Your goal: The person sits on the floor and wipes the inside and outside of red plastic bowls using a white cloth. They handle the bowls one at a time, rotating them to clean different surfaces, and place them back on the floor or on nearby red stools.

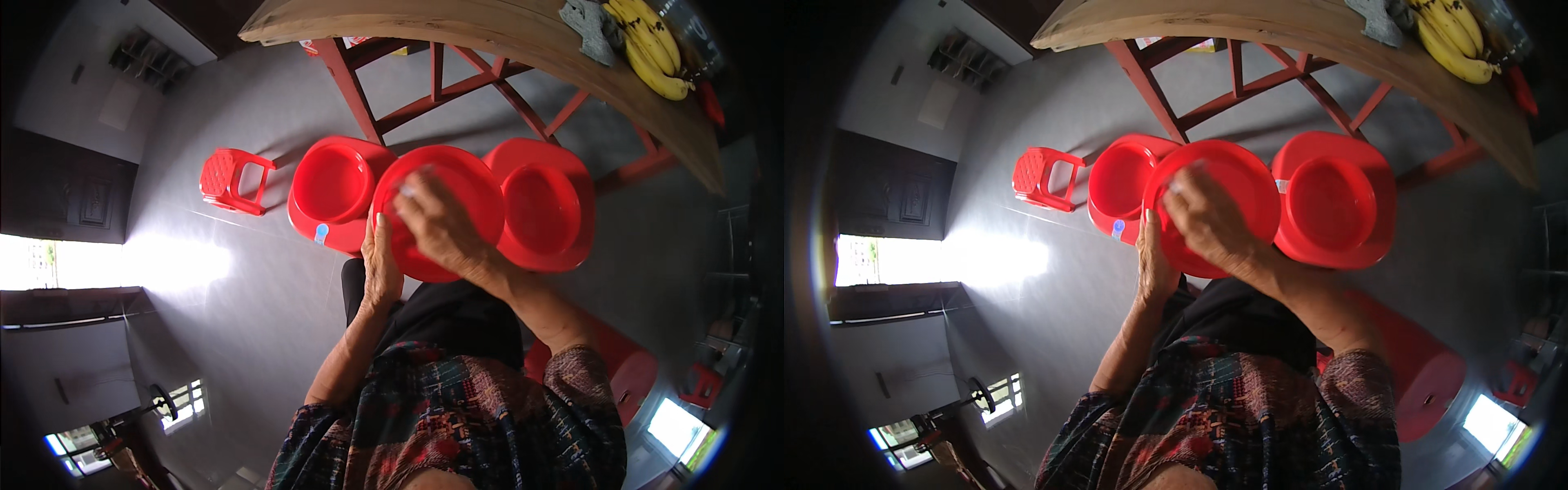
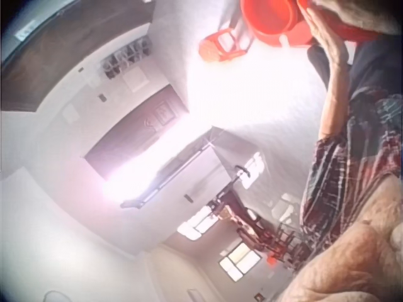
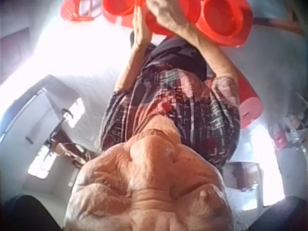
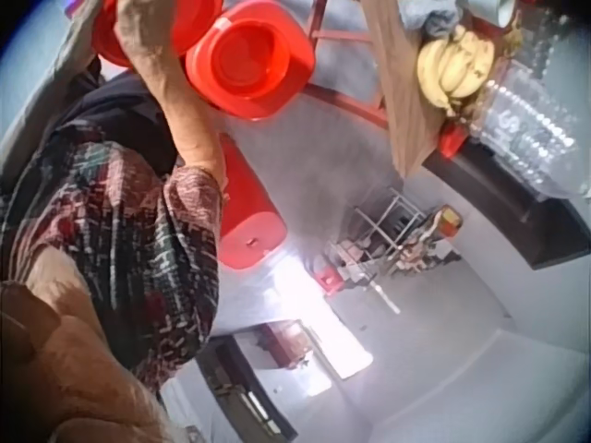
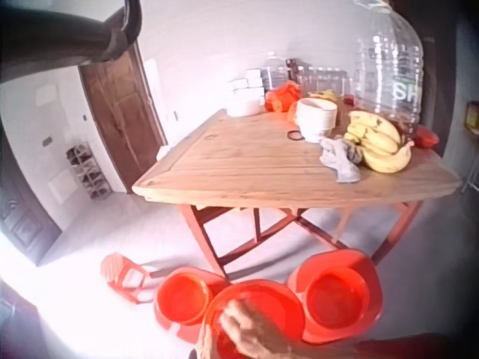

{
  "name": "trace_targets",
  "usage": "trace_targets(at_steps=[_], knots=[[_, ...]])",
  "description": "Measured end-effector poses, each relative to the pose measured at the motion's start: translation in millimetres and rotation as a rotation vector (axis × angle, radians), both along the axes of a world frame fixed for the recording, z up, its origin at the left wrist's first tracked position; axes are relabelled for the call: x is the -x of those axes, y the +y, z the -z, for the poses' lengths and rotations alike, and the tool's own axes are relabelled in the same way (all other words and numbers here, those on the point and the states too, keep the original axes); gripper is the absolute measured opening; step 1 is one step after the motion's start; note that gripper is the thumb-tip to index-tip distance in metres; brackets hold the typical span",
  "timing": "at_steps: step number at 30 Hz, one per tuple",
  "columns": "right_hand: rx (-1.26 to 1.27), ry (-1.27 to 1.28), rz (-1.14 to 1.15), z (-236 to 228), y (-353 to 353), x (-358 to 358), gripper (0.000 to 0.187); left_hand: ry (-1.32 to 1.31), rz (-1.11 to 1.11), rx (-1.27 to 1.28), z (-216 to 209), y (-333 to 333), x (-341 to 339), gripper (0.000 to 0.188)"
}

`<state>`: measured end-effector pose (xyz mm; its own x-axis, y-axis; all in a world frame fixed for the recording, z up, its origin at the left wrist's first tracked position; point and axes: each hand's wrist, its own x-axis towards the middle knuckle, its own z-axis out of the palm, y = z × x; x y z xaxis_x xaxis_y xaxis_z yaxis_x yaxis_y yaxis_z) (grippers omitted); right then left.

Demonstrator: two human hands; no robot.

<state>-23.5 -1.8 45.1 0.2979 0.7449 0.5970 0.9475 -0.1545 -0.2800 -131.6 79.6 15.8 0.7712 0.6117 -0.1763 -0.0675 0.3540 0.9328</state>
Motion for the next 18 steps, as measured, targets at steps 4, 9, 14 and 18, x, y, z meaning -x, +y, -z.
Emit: trace_targets(at_steps=[4, 9, 14, 18], knots=[[0.100, -0.075, -0.091, -0.6, 2.0, 8.7, 0.016, -0.012, -0.042, 0.041, -12.8, 6.8, 1.7, 0.052], [0.228, -0.128, 0.144, 8.9, -13.3, -22.9, 0.022, 0.032, -0.095, -0.086, -3.5, 12.5, -0.6, 0.056], [0.447, 0.265, -0.075, 11.8, -43.8, 1.3, 0.014, 0.073, -0.123, -0.161, 7.5, 9.0, -5.4, 0.057], [0.122, 0.441, -0.177, 2.4, -26.7, 13.2, 0.015, 0.156, 0.062, -0.203, 13.3, 2.6, -3.9, 0.057]])
